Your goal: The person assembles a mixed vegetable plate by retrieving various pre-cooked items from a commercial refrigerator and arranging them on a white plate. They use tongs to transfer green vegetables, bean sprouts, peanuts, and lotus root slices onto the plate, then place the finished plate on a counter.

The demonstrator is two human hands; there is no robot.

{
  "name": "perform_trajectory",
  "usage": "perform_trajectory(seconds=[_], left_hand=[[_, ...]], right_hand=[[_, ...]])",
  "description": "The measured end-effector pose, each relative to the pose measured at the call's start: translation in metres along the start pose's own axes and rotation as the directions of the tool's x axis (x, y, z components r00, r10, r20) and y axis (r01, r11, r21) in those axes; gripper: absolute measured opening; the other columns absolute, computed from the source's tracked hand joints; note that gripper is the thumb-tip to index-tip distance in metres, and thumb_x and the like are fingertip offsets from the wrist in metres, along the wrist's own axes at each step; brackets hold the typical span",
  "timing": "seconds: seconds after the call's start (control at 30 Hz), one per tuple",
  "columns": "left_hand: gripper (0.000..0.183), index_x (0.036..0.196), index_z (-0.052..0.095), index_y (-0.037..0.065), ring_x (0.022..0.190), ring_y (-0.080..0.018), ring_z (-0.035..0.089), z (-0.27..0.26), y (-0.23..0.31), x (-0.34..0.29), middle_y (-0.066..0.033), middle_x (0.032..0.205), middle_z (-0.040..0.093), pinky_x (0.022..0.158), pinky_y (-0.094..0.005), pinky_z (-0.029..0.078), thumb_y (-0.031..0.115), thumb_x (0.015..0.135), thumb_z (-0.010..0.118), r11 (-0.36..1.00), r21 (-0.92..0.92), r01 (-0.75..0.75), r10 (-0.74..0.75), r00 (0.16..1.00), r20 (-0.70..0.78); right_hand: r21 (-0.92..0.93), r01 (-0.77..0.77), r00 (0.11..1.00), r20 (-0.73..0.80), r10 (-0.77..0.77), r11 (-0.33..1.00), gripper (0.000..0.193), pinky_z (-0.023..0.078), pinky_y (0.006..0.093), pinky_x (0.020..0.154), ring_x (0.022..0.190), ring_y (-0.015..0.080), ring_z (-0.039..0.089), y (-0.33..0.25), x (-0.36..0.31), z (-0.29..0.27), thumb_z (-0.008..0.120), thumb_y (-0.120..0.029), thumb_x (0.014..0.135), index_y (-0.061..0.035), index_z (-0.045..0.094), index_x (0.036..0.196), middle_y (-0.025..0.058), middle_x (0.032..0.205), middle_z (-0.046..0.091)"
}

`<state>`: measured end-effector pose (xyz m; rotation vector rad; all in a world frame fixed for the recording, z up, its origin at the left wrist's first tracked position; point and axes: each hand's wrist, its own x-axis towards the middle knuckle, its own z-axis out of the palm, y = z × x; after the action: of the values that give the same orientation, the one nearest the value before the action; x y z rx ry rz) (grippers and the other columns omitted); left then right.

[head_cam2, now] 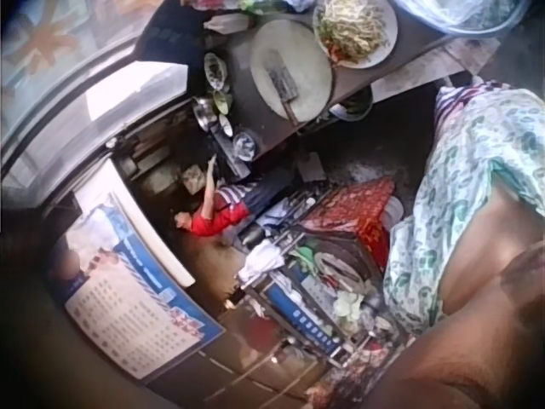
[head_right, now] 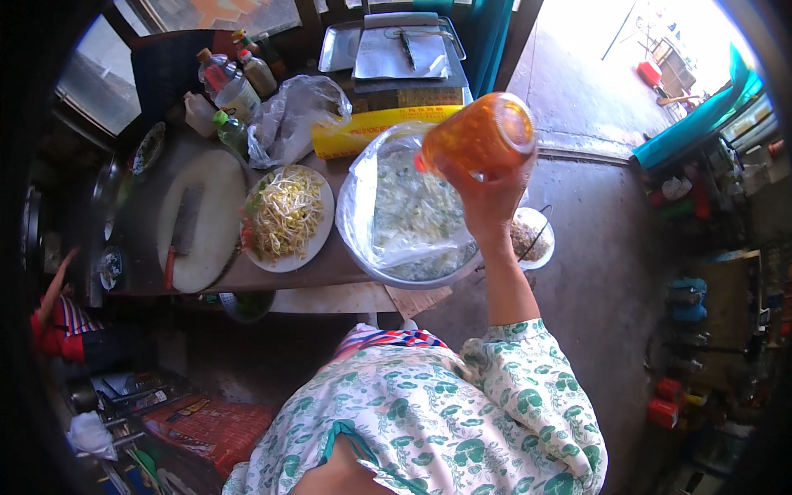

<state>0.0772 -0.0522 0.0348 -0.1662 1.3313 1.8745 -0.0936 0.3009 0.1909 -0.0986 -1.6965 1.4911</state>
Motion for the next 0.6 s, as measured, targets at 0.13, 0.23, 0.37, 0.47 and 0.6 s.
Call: perform_trajectory(seconds=[0.13, 0.23, 0.37, 0.47, 0.6], left_hand=[[0.049, 0.123, 0.046, -0.001, 0.102, -0.0173, 0.053, 0.003, 0.019, -0.009, -0.0118, 0.11, 0.057, 0.087, -0.0299, 0.043, 0.028, 0.086, 0.06, 0.992, -0.115, -0.045, 0.051, 0.998, 0.049], [0.052, 0.126, 0.044, -0.001, 0.106, -0.0179, 0.052, -0.004, 0.025, -0.013, -0.0124, 0.112, 0.056, 0.089, -0.0302, 0.042, 0.03, 0.086, 0.059, 0.989, -0.136, -0.059, 0.062, 0.998, 0.014], [0.051, 0.13, 0.038, -0.001, 0.109, -0.0163, 0.048, -0.021, 0.046, -0.01, -0.0111, 0.119, 0.051, 0.093, -0.0288, 0.038, 0.029, 0.09, 0.051, 1.0, -0.021, -0.011, 0.011, 1.0, -0.025], [0.042, 0.126, 0.042, -0.001, 0.104, -0.0149, 0.051, -0.037, 0.062, -0.012, -0.0102, 0.113, 0.054, 0.093, -0.0274, 0.038, 0.024, 0.093, 0.047, 0.996, -0.036, -0.078, 0.073, 0.989, -0.128], [0.042, 0.122, 0.045, -0.002, 0.097, -0.0138, 0.055, -0.07, 0.083, -0.015, -0.0097, 0.107, 0.058, 0.088, -0.0267, 0.043, 0.028, 0.093, 0.047, 0.995, 0.0, -0.096, 0.094, 0.967, -0.235]], right_hand=[[0.14, -0.017, 0.999, -0.042, 0.024, 0.99, 0.056, 0.051, 0.0293, 0.082, 0.097, 0.0199, 0.059, -0.028, 0.004, -0.008, 0.078, -0.005, 0.065, 0.0008, 0.048, 0.112, 0.0121, 0.102, 0.059], [0.179, 0.04, 0.999, -0.03, -0.035, 0.983, 0.049, 0.049, 0.0289, 0.082, 0.093, 0.0166, 0.06, -0.02, 0.0, 0.002, 0.077, -0.003, 0.066, -0.0004, 0.052, 0.109, 0.0091, 0.1, 0.061], [0.047, -0.043, 0.996, -0.077, 0.046, 0.998, 0.043, 0.049, 0.0263, 0.078, 0.089, 0.0149, 0.059, 0.018, -0.004, -0.021, 0.073, -0.008, 0.072, -0.0006, 0.053, 0.11, 0.007, 0.101, 0.059], [0.311, -0.063, 0.979, -0.166, 0.12, 0.948, 0.041, 0.05, 0.0289, 0.081, 0.09, 0.0181, 0.06, 0.017, 0.004, -0.021, 0.072, -0.014, 0.075, -0.0007, 0.053, 0.109, 0.0074, 0.101, 0.059], [0.584, -0.346, 0.9, -0.016, 0.436, 0.735, 0.052, 0.05, 0.0336, 0.084, 0.105, 0.022, 0.054, 0.043, 0.013, -0.017, 0.069, -0.021, 0.078, -0.0019, 0.044, 0.119, 0.0113, 0.113, 0.054]])
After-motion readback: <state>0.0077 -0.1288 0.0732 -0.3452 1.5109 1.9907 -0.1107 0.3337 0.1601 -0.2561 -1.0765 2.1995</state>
